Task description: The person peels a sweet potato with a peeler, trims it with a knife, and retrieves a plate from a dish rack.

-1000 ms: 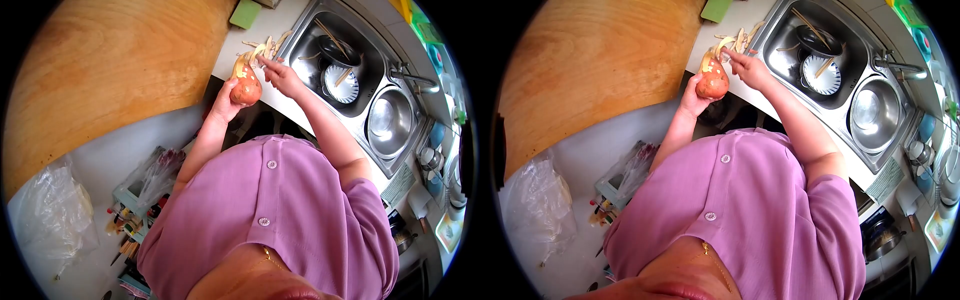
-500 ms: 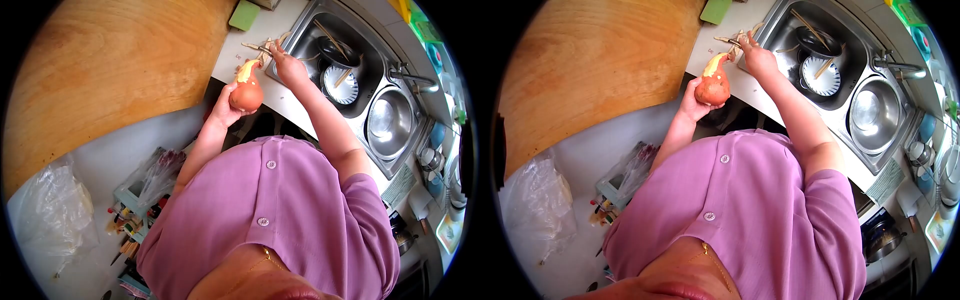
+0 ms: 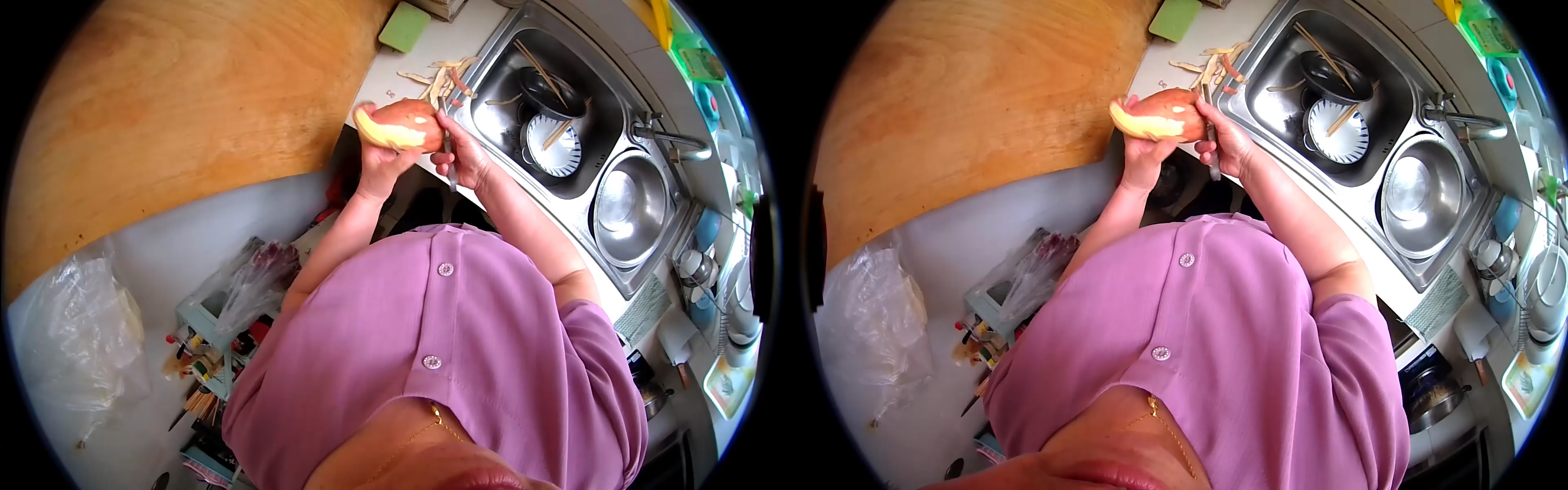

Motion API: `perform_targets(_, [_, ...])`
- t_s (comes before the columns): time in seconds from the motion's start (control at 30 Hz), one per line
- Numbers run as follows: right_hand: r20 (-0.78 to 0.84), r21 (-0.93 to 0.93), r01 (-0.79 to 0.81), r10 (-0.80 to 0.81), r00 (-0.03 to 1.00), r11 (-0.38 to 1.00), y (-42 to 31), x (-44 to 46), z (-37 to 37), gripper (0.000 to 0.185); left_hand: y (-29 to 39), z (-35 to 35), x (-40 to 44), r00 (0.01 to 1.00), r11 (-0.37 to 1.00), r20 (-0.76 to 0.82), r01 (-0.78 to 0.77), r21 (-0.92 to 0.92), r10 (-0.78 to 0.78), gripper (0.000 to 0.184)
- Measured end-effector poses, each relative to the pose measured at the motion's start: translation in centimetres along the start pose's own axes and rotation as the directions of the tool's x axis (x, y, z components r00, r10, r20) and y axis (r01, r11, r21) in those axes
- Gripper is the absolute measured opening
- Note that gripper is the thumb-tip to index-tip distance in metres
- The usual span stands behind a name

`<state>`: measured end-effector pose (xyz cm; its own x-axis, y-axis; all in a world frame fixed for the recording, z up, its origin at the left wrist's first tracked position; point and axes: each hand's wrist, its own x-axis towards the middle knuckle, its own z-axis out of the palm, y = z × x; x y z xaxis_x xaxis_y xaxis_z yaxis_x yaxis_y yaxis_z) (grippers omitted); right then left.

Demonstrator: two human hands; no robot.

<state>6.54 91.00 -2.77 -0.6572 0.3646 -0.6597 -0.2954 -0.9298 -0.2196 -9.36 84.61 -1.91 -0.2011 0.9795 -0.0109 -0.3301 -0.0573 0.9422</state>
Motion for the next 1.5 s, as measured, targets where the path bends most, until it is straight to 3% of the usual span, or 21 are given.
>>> perform_targets(0.07, [-0.006,-0.074,0.056,-0.057,0.998,0.996,-1.1,0.3,-0.8,0.039,0.8,0.3,-0.3,0.994,0.964,0.042,0.107,-0.245,-0.100,0.082])
perform_targets(0.13, [0.070,-0.142,0.071,-0.061,0.996,0.987,-2.8,-0.4,-1.2,0.037,3.2,-0.3,-0.5,0.949,0.762,0.140,0.309,-0.569,-0.281,0.082])
perform_targets(0.17, [0.085,-0.208,0.081,-0.065,0.994,0.975,-3.4,-0.6,-1.1,0.036,3.3,-1.0,-0.1,0.895,0.738,0.130,0.427,-0.522,-0.426,0.080])
perform_targets(0.2, [0.102,-0.274,0.092,-0.067,0.993,0.957,-4.0,-0.9,-0.7,0.035,3.4,-1.4,0.4,0.896,0.738,0.120,0.422,-0.526,-0.427,0.080])
perform_targets(0.27, [0.093,-0.544,0.153,-0.122,0.988,0.825,-4.6,-0.8,0.3,0.047,3.9,-1.7,1.4,0.641,0.533,0.457,0.767,-0.357,-0.616,0.067])
perform_targets(0.33, [0.126,-0.756,0.246,-0.233,0.964,0.607,-4.6,-1.2,2.0,0.063,4.0,-1.1,1.4,0.664,0.496,0.457,0.747,-0.443,-0.592,0.066])
perform_targets(0.37, [0.087,-0.829,0.232,-0.294,0.952,0.509,-4.7,-1.5,2.4,0.074,3.9,-1.2,1.3,0.716,0.547,0.401,0.697,-0.464,-0.571,0.065])
perform_targets(0.4, [0.019,-0.856,0.232,-0.420,0.907,0.462,-4.4,-0.9,1.8,0.063,3.8,-1.3,1.3,0.763,0.596,0.345,0.644,-0.480,-0.546,0.065])
perform_targets(0.5, [0.083,-0.903,0.253,-0.436,0.896,0.348,-4.2,-0.5,-0.5,0.046,2.9,-1.6,1.0,0.805,0.643,0.252,0.584,-0.495,-0.537,0.066])
perform_targets(0.57, [0.122,-0.963,0.234,-0.553,0.824,0.136,-2.3,-1.5,-0.7,0.033,1.6,-2.4,1.0,0.815,0.624,0.220,0.558,-0.548,-0.536,0.064])
perform_targets(0.67, [0.343,-0.918,0.397,-0.500,0.795,0.000,-0.3,-3.4,0.9,0.043,1.7,-2.4,1.1,0.818,0.569,0.214,0.535,-0.625,-0.534,0.062])
perform_targets(0.7, [0.447,-0.883,0.454,-0.512,0.733,-0.122,0.2,-3.6,1.2,0.049,1.6,-2.8,1.3,0.822,0.511,0.325,0.552,-0.659,-0.468,0.063])
perform_targets(0.77, [0.622,-0.778,0.547,-0.498,0.604,-0.308,1.2,-3.3,1.7,0.058,1.1,-2.5,0.9,0.811,0.507,0.235,0.531,-0.679,-0.536,0.063])
perform_targets(0.87, [0.761,-0.645,0.538,-0.388,0.520,-0.543,2.0,-3.1,3.0,0.065,2.0,-1.0,0.8,0.782,0.555,0.109,0.525,-0.645,-0.613,0.064])
perform_targets(0.93, [0.739,-0.658,0.458,-0.395,0.547,-0.597,2.0,-2.6,2.8,0.065,2.0,-0.8,0.6,0.826,0.559,0.157,0.492,-0.667,-0.541,0.062])
perform_targets(0.97, [0.715,-0.665,0.375,-0.404,0.571,-0.646,1.9,-2.1,2.6,0.065,2.2,-0.7,0.4,0.786,0.549,0.117,0.521,-0.653,-0.607,0.062])
perform_targets(1.07, [0.695,-0.694,0.356,-0.455,0.557,-0.626,0.9,-0.5,2.0,0.061,0.1,-2.9,-0.4,0.813,0.572,0.217,0.544,-0.614,-0.540,0.061])
perform_targets(1.1, [0.695,-0.695,0.356,-0.455,0.557,-0.625,1.1,0.1,1.9,0.061,0.3,-2.3,-0.4,0.817,0.646,0.089,0.512,-0.566,-0.570,0.061])
perform_targets(1.23, [0.671,-0.736,0.393,-0.520,0.528,-0.551,2.1,1.6,2.4,0.063,0.9,-3.0,-0.5,0.745,0.599,-0.006,0.531,-0.599,-0.667,0.061])
perform_targets(1.43, [0.636,-0.764,0.362,-0.530,0.561,-0.534,2.6,2.2,2.0,0.063,1.1,-2.5,-0.3,0.761,0.577,-0.026,0.469,-0.669,-0.649,0.062])
perform_targets(1.5, [0.610,-0.791,0.392,-0.557,0.564,-0.470,3.0,2.4,1.9,0.062,0.9,-2.4,-0.4,0.758,0.578,-0.049,0.452,-0.679,-0.650,0.063])
